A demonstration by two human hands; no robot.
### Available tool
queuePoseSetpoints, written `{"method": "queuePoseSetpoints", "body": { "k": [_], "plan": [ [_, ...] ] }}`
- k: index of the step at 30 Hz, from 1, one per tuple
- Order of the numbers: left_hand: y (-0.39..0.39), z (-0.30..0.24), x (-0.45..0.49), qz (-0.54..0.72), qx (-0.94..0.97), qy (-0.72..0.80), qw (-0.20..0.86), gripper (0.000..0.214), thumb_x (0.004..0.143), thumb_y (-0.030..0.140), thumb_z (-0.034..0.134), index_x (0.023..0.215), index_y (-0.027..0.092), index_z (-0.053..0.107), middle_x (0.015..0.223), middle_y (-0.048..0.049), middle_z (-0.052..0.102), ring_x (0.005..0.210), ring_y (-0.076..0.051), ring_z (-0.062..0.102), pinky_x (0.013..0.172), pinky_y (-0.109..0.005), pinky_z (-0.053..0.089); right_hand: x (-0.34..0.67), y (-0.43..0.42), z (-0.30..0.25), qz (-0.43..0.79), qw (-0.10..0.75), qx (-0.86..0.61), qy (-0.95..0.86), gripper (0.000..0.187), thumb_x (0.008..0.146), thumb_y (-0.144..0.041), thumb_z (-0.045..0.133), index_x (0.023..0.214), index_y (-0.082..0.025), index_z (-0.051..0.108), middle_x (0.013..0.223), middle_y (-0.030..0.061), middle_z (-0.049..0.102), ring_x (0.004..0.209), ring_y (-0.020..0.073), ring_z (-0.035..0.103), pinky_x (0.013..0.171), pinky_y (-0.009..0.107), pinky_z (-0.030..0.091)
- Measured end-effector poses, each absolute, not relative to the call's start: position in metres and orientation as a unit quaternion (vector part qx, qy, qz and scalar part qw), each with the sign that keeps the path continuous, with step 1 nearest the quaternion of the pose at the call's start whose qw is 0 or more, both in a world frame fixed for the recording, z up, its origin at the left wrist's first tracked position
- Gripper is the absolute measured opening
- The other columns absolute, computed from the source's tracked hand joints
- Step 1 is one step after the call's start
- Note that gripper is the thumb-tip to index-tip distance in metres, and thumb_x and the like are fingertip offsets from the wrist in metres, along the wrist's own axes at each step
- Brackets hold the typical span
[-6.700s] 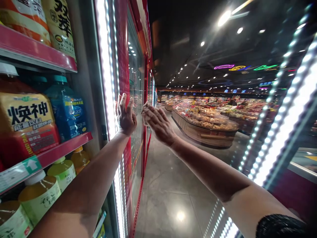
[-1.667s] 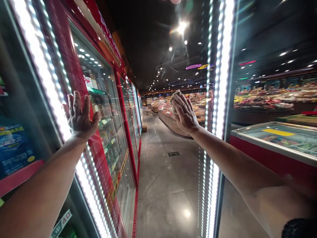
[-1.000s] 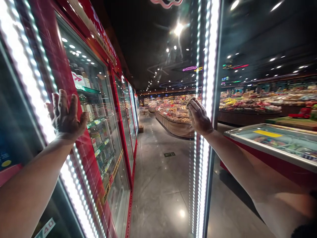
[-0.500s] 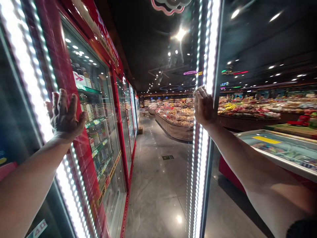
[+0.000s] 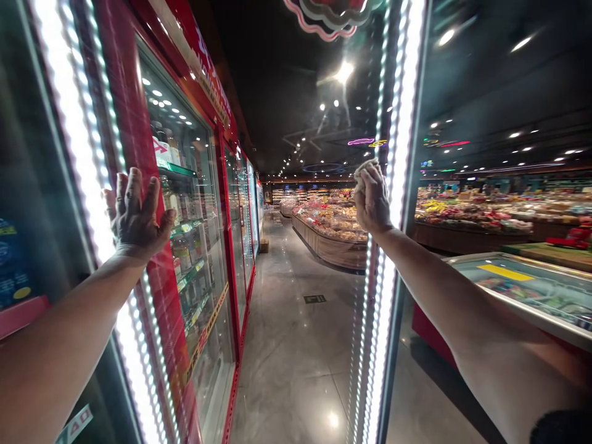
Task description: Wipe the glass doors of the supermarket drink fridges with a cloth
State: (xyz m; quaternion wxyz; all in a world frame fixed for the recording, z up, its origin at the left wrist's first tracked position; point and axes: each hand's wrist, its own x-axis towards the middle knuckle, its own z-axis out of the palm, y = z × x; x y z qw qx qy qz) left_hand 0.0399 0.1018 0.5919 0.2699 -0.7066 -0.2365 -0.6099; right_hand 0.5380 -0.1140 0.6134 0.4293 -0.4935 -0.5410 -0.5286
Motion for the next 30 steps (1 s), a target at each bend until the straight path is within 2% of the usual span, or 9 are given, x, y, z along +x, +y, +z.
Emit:
{"method": "queuePoseSetpoints", "body": {
  "k": [3,9,13,17,20,25,27,30],
  "plan": [
    [0.104,0.591,0.04,-0.611,-0.705,-0.235,0.272,0.073,0.095,0.053,0.052,0.162,0.034,0.029,0.172,-0.0055,0.019,0.16,-0.033,0.008,0.126,-0.069,0.0,0.546,-0.126,0.597,-0.52,0.411,-0.509,-0.549,0.048,0.103,-0.038,0.04,0.147,-0.02,0.043,0.159,0.0173,0.046,0.154,0.0276,0.031,0.128,0.053,0.024],
    [0.106,0.591,0.041,-0.619,-0.702,-0.225,0.271,0.074,0.097,0.054,0.048,0.163,0.028,0.027,0.171,-0.0087,0.02,0.16,-0.03,0.01,0.128,-0.063,0.008,0.545,-0.116,0.628,-0.52,0.49,-0.51,-0.478,0.044,0.105,-0.033,0.032,0.144,-0.019,0.046,0.161,0.0189,0.042,0.152,0.027,0.033,0.126,0.056,0.025],
    [0.104,0.592,0.041,-0.612,-0.71,-0.23,0.262,0.077,0.098,0.056,0.044,0.164,0.022,0.025,0.171,-0.0116,0.019,0.16,-0.031,0.01,0.128,-0.063,0.006,0.51,-0.092,0.637,-0.502,0.519,-0.485,-0.493,0.045,0.105,-0.035,0.033,0.144,-0.018,0.045,0.16,0.0186,0.042,0.152,0.0274,0.032,0.126,0.058,0.025],
    [0.102,0.593,0.04,-0.607,-0.714,-0.244,0.25,0.077,0.097,0.057,0.044,0.164,0.023,0.025,0.171,-0.0091,0.021,0.16,-0.031,0.01,0.129,-0.063,0.003,0.49,-0.091,0.611,-0.51,0.426,-0.463,-0.586,0.044,0.105,-0.039,0.038,0.144,-0.022,0.047,0.156,0.0137,0.049,0.152,0.0272,0.036,0.124,0.06,0.029],
    [0.103,0.593,0.039,-0.608,-0.714,-0.241,0.25,0.078,0.096,0.056,0.047,0.164,0.025,0.025,0.171,-0.0076,0.021,0.161,-0.03,0.01,0.129,-0.061,0.003,0.504,-0.101,0.598,-0.517,0.374,-0.466,-0.613,0.045,0.103,-0.038,0.041,0.144,-0.023,0.05,0.155,0.014,0.051,0.151,0.0284,0.039,0.124,0.06,0.031],
    [0.109,0.59,0.038,-0.614,-0.712,-0.228,0.254,0.076,0.097,0.056,0.047,0.164,0.028,0.026,0.172,-0.0044,0.015,0.161,-0.027,0.006,0.129,-0.059,0.001,0.528,-0.1,0.618,-0.547,0.465,-0.476,-0.507,0.046,0.103,-0.036,0.039,0.147,-0.025,0.047,0.158,0.0125,0.048,0.151,0.0279,0.038,0.123,0.064,0.028],
    [0.11,0.59,0.038,-0.616,-0.711,-0.23,0.25,0.075,0.097,0.056,0.049,0.164,0.03,0.026,0.172,-0.004,0.015,0.161,-0.027,0.007,0.129,-0.06,0.0,0.519,-0.09,0.631,-0.551,0.495,-0.469,-0.481,0.046,0.103,-0.034,0.039,0.148,-0.025,0.046,0.159,0.0125,0.046,0.151,0.0275,0.037,0.122,0.063,0.03],
    [0.109,0.59,0.038,-0.617,-0.712,-0.229,0.244,0.076,0.096,0.056,0.049,0.164,0.03,0.025,0.172,-0.0046,0.016,0.161,-0.027,0.007,0.129,-0.061,0.002,0.487,-0.072,0.638,-0.552,0.491,-0.46,-0.493,0.046,0.103,-0.033,0.04,0.147,-0.023,0.046,0.159,0.0134,0.046,0.153,0.0268,0.035,0.122,0.061,0.033]
  ]
}}
